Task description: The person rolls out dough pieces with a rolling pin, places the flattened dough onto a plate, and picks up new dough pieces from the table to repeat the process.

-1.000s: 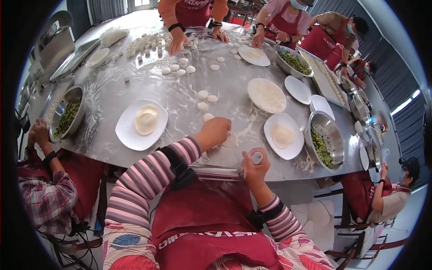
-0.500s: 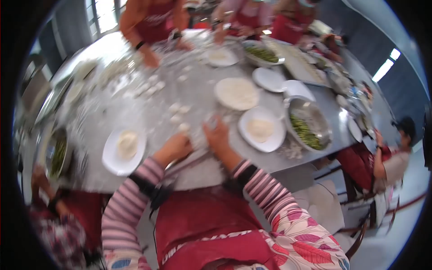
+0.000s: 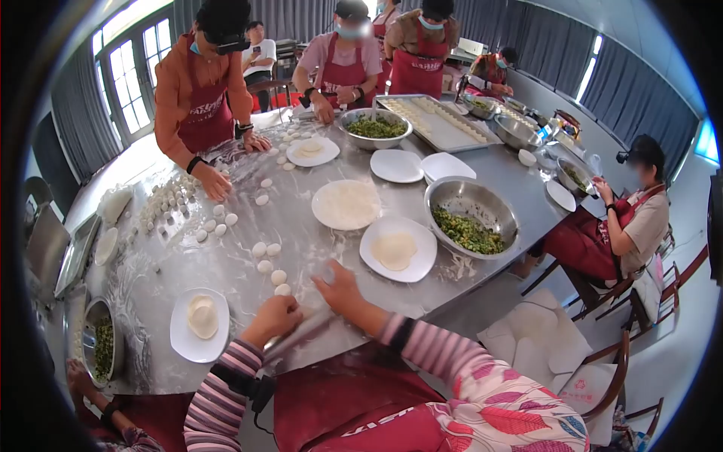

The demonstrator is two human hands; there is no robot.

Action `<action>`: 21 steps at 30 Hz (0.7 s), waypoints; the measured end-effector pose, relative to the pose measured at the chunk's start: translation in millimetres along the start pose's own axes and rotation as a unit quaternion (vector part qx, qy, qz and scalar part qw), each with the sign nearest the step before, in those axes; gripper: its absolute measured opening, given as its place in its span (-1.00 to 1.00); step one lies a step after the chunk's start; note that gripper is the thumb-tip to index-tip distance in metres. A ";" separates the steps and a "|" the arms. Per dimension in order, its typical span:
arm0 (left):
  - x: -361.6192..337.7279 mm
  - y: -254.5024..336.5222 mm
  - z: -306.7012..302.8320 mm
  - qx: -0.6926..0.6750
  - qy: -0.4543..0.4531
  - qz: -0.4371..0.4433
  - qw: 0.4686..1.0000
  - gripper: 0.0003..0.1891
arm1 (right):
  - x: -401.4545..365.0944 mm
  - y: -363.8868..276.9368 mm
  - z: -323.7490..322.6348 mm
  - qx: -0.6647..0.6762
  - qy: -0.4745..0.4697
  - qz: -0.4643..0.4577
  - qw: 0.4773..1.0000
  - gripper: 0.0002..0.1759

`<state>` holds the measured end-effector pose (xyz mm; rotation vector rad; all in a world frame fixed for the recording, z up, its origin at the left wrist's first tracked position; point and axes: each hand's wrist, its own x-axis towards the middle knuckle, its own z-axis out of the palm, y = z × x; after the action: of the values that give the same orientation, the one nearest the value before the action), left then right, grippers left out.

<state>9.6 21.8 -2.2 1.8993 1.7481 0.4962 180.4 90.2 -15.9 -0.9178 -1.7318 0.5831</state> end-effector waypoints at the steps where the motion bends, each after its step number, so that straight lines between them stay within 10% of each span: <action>1: -3.1 0.0 -0.3 0.001 0.005 -0.001 1.000 -0.85 | -18.9 -5.1 -21.0 0.000 -0.022 -0.028 0.999 -0.70; 4: -12.9 -4.9 5.3 -0.205 -0.051 -0.124 0.969 -0.77 | -29.6 -8.3 -38.1 0.045 -0.039 -0.038 0.998 -0.69; 21: -2.1 7.9 5.1 -0.081 -0.014 -0.056 0.995 -0.77 | 5.0 4.2 6.3 0.025 0.041 -0.060 0.997 -0.70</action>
<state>18.7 18.8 -1.6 1.6783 1.7307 0.5500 174.8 97.0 -18.3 -0.7864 -1.6787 0.4997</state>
